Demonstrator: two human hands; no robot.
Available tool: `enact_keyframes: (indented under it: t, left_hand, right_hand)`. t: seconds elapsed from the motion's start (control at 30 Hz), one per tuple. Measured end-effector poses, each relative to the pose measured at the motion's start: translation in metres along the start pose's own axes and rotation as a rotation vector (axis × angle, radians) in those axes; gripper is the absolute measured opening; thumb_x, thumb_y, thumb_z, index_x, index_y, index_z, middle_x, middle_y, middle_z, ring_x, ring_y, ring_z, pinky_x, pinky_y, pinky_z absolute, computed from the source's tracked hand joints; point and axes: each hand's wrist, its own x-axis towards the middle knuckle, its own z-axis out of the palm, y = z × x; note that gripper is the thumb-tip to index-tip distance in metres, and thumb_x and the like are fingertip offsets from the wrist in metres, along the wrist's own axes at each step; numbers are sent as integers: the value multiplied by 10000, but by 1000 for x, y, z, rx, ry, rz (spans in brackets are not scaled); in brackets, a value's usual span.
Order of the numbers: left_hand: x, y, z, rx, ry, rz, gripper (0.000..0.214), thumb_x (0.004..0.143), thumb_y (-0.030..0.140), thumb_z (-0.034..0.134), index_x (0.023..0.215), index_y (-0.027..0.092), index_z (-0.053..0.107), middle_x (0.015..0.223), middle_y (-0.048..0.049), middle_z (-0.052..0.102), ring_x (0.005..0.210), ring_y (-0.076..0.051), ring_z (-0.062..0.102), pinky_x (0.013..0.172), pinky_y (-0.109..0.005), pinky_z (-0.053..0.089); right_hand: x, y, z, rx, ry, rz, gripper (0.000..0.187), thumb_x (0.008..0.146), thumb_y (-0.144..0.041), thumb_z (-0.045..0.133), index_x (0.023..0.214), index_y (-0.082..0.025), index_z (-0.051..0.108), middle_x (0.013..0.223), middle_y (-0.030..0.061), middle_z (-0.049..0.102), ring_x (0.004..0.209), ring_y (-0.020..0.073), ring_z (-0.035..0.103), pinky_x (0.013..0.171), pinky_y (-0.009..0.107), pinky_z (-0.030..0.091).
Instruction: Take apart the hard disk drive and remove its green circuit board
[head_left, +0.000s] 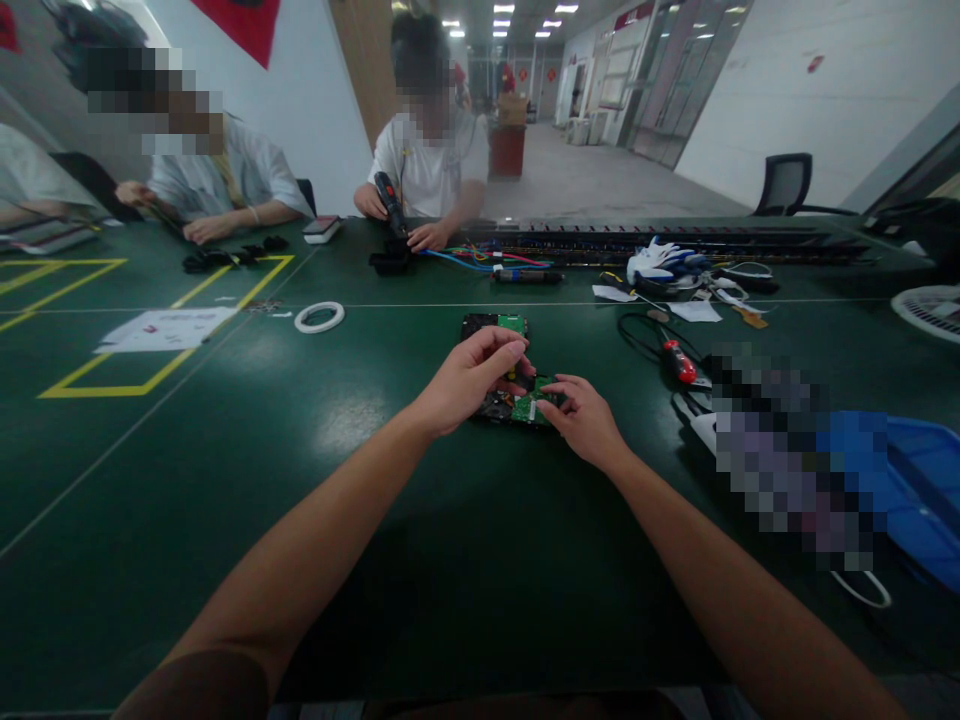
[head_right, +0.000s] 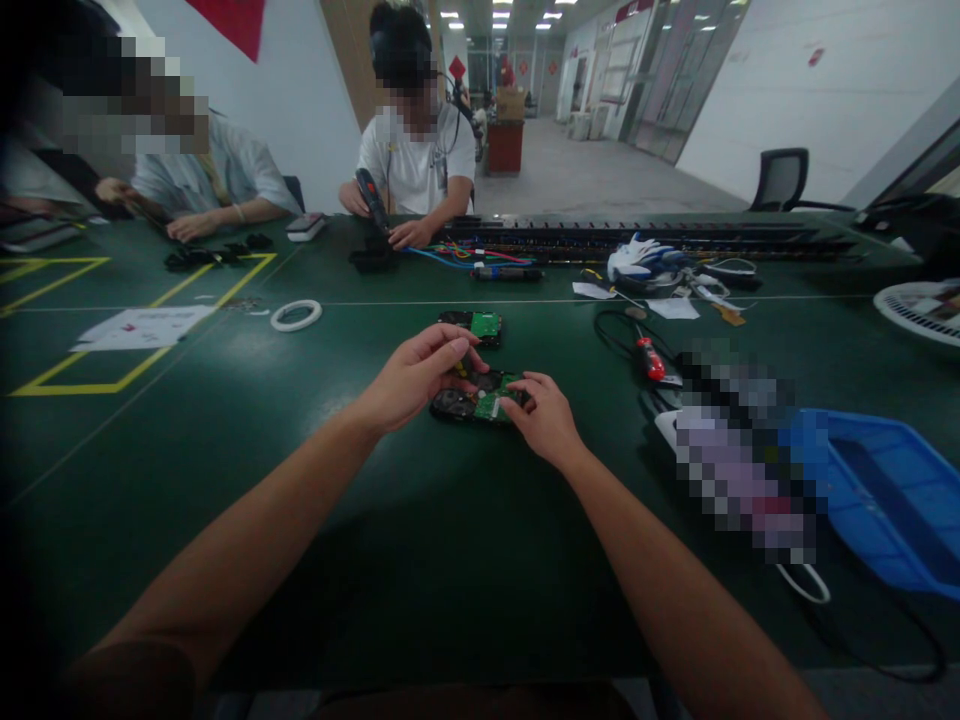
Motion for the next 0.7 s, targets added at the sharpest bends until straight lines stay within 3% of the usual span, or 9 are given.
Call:
enact_keyframes:
  t: [0.2,0.37,0.5,0.7]
  left_hand:
    - [-1,1,0,-12,57,-2,241,943,384,671,990,177,556,948,-80,703,928,-189,679,725,-306,617]
    - [0,2,-3,74,44,33,244,908,390,710,966,169,625,1008,-69,671,889,-162,635,697,-284,604]
    - [1,3,-5,187,106,73,233,908,396,703,970,171,704,965,-46,646,795,-124,585,638,-227,549]
    - [2,2,-9,212,123,62,242,930,379,657,1065,200,750,1057,-71,677,848,-143,596,609,-212,520]
  right_hand:
    - [-1,-1,-2,44,-27,17,298,924,-411,698,1167,-240,726,1470,129,532,653,98,640,704,372,615]
    - [0,2,0,44,-17,12,298,921,-418,701,1163,-246,723,1469,128,534,643,99,635,696,381,617]
    - [0,4,1,35,-17,6,301,923,-412,697,1169,-240,718,1468,133,531,631,93,622,696,381,615]
    - [-1,6,2,36,-9,-9,303,931,-416,687,1182,-249,717,1468,132,531,637,93,623,709,389,616]
